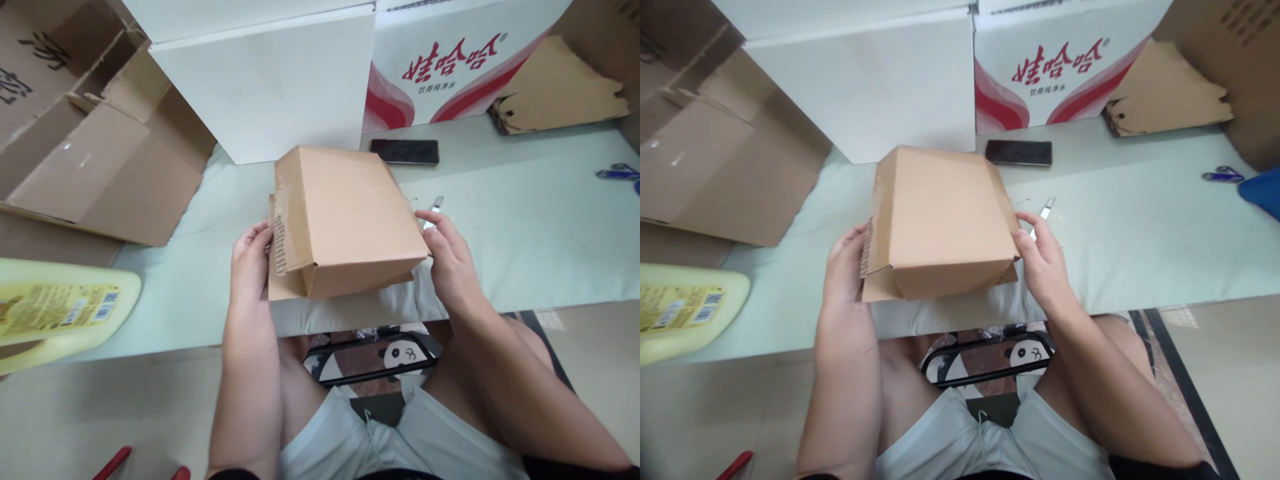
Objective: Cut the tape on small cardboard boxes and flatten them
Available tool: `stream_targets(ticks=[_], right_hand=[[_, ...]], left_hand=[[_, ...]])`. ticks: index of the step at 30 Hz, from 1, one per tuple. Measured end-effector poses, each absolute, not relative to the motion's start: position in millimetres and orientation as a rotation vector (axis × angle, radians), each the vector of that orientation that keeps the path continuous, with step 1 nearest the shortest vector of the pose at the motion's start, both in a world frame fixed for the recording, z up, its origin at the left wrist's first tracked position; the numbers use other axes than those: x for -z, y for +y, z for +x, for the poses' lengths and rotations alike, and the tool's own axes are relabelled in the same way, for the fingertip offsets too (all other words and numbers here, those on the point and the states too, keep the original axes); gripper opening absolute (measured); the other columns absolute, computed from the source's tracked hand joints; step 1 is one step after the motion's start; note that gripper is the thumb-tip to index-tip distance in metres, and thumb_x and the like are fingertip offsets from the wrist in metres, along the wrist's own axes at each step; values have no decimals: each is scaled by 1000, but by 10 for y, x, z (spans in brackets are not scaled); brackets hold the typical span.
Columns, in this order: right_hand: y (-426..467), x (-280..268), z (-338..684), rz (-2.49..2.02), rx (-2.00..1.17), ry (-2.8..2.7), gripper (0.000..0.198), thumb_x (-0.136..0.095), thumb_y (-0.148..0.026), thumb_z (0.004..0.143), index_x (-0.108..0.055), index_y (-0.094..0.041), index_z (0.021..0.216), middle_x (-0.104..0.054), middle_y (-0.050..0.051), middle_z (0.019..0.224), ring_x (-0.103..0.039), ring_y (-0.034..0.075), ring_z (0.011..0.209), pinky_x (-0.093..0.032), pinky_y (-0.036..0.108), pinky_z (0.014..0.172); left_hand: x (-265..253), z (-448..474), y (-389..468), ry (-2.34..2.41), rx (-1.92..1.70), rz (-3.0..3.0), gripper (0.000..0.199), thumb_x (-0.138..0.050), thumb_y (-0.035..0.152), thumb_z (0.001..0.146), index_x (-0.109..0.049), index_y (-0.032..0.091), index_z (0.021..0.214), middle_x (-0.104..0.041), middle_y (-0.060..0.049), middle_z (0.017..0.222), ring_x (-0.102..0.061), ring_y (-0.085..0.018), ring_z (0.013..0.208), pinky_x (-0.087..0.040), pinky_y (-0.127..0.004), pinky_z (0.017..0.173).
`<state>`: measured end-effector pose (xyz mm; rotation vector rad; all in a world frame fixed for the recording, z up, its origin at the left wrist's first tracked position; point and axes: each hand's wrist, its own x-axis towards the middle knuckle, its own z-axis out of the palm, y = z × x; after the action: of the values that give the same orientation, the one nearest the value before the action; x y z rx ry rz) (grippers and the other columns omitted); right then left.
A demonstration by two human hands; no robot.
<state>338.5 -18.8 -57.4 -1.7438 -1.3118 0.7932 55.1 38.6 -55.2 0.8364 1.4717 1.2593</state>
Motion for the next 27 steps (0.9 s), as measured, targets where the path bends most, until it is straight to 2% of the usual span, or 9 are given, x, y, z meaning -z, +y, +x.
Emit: stream_targets(ticks=[3, 6, 11, 16, 21, 27], right_hand=[[-195, 600, 3404, -1769, -684, -1281, 40, -41, -52, 98, -60, -25, 123, -72, 12, 113, -67, 33, 106, -53, 50, 93], [-196, 621, 3428, -1804, -604, -1312, 41, -42, -54, 98, -61, -26, 120, -71, 13, 113, -67, 33, 108, -55, 46, 88], [-189, 605, 3418, -1797, -600, -1320, 36, -42, -54, 97, -60, -26, 112, -70, 10, 102, -68, 30, 100, -54, 42, 82], [-211, 548, 3364, -1843, -581, -1274, 29, -47, -47, 93, -61, -25, 107, -69, 9, 89, -67, 30, 91, -51, 41, 76], [-225, 546, 3364, -1876, -554, -1319, 28, -47, -44, 92, -61, -25, 107, -61, 4, 71, -61, 27, 75, -44, 39, 68], [-207, 550, 3374, -1888, -591, -1355, 28, -44, -46, 91, -58, -25, 103, -56, 2, 67, -57, 25, 70, -40, 37, 67]], left_hand=[[527, 616, 376, 1494, -1265, 766, 23, -74, 29, 69, -68, 20, 89, -72, -2, 71, -74, -22, 70, -59, -31, 62], [536, 628, 379, 1498, -1279, 746, 25, -76, 28, 69, -66, 21, 91, -74, -3, 73, -75, -23, 72, -61, -33, 65], [564, 614, 395, 1520, -1356, 710, 34, -78, 25, 69, -65, 23, 101, -73, 0, 73, -76, -21, 72, -62, -31, 66], [540, 643, 388, 1512, -1371, 726, 43, -76, 21, 69, -60, 25, 109, -67, 6, 63, -70, -17, 59, -58, -28, 61], [500, 662, 362, 1519, -1384, 746, 48, -75, 21, 70, -55, 27, 113, -66, 7, 64, -65, -15, 54, -56, -28, 61], [486, 672, 364, 1593, -1312, 782, 46, -75, 25, 71, -55, 26, 112, -64, 7, 62, -62, -14, 50, -45, -23, 47]])
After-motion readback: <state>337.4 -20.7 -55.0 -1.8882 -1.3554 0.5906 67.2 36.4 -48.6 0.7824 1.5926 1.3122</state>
